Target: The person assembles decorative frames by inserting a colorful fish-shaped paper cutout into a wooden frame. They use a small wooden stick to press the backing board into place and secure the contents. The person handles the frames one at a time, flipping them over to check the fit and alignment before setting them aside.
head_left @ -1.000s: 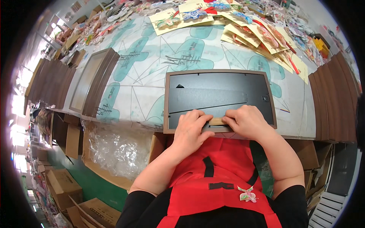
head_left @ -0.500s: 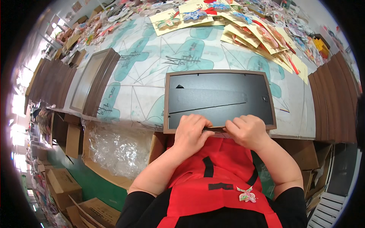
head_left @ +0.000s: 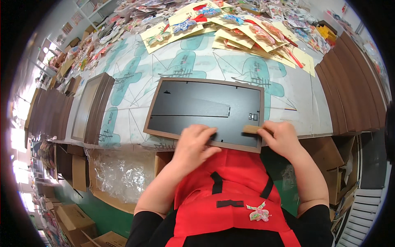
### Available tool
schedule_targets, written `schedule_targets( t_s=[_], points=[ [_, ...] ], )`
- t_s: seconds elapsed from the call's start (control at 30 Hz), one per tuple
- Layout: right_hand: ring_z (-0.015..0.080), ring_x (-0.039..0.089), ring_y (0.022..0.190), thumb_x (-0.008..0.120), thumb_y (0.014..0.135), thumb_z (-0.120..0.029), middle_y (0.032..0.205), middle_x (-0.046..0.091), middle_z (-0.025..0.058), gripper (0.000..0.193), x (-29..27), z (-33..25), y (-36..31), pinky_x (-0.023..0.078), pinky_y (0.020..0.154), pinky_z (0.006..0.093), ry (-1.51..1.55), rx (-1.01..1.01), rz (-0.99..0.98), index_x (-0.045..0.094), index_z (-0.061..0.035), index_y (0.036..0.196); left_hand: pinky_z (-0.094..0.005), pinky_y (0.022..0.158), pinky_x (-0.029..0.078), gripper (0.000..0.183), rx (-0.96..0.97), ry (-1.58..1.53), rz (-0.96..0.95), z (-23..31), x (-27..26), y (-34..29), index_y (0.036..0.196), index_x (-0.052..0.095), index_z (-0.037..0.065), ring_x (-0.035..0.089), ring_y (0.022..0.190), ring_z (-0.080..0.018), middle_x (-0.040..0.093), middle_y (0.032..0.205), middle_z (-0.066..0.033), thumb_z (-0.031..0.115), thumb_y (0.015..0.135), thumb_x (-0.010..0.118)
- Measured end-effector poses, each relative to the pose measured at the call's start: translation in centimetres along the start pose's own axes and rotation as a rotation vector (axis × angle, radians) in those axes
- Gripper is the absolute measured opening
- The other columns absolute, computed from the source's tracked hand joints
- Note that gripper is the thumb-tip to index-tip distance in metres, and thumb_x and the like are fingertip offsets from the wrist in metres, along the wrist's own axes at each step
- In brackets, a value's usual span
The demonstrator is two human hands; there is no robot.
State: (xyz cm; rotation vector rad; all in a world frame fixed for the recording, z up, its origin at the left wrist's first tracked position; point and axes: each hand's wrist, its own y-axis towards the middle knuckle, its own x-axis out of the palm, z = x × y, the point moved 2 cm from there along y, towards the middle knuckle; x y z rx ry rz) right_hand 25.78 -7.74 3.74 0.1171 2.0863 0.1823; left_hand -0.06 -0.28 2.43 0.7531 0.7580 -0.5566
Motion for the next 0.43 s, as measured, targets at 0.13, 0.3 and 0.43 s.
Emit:
schedule_targets(
  t_s=[0.13, 0.3, 0.43],
  points=[
    [0.0343, 0.059, 0.056, 0.06, 0.083, -0.03, 0.056, 0.056, 0.0144, 0.026, 1.3, -2.5, 0.6, 0.045, 0.051, 0.0439, -0.079, -0.054, -0.036, 0.059, -0.0084, 0.07, -0.0384, 0.082, 0.041, 0.049, 0.013, -0.128, -0.108, -0.1, 1.9, 1.3, 0.105, 0.06, 0.004, 0.051, 0.094, -0.0292, 0.055, 0.099, -0.01, 0.017, 0.062, 0.08],
    [0.0337, 0.059, 0.056, 0.059, 0.084, -0.031, 0.056, 0.057, 0.0137, 0.027, 2.4, -3.9, 1.7, 0.046, 0.051, 0.0443, -0.154, -0.064, -0.101, 0.061, -0.0077, 0.07, -0.0382, 0.083, 0.041, 0.05, -0.034, -0.215, -0.135, -0.8, 1.9, 1.2, 0.105, 0.059, 0.004, 0.05, 0.094, -0.0295, 0.054, 0.096, -0.0105, 0.014, 0.061, 0.079],
    [0.0333, 0.06, 0.058, 0.06, 0.084, -0.033, 0.056, 0.058, 0.0146, 0.029, 2.7, -4.0, 2.0, 0.047, 0.053, 0.045, -0.128, -0.052, -0.157, 0.062, -0.0071, 0.071, -0.039, 0.086, 0.04, 0.049, -0.046, -0.269, -0.104, -0.9, 2.1, 1.2, 0.106, 0.058, 0.005, 0.05, 0.095, -0.0302, 0.053, 0.098, -0.0111, 0.012, 0.061, 0.078]
  ],
)
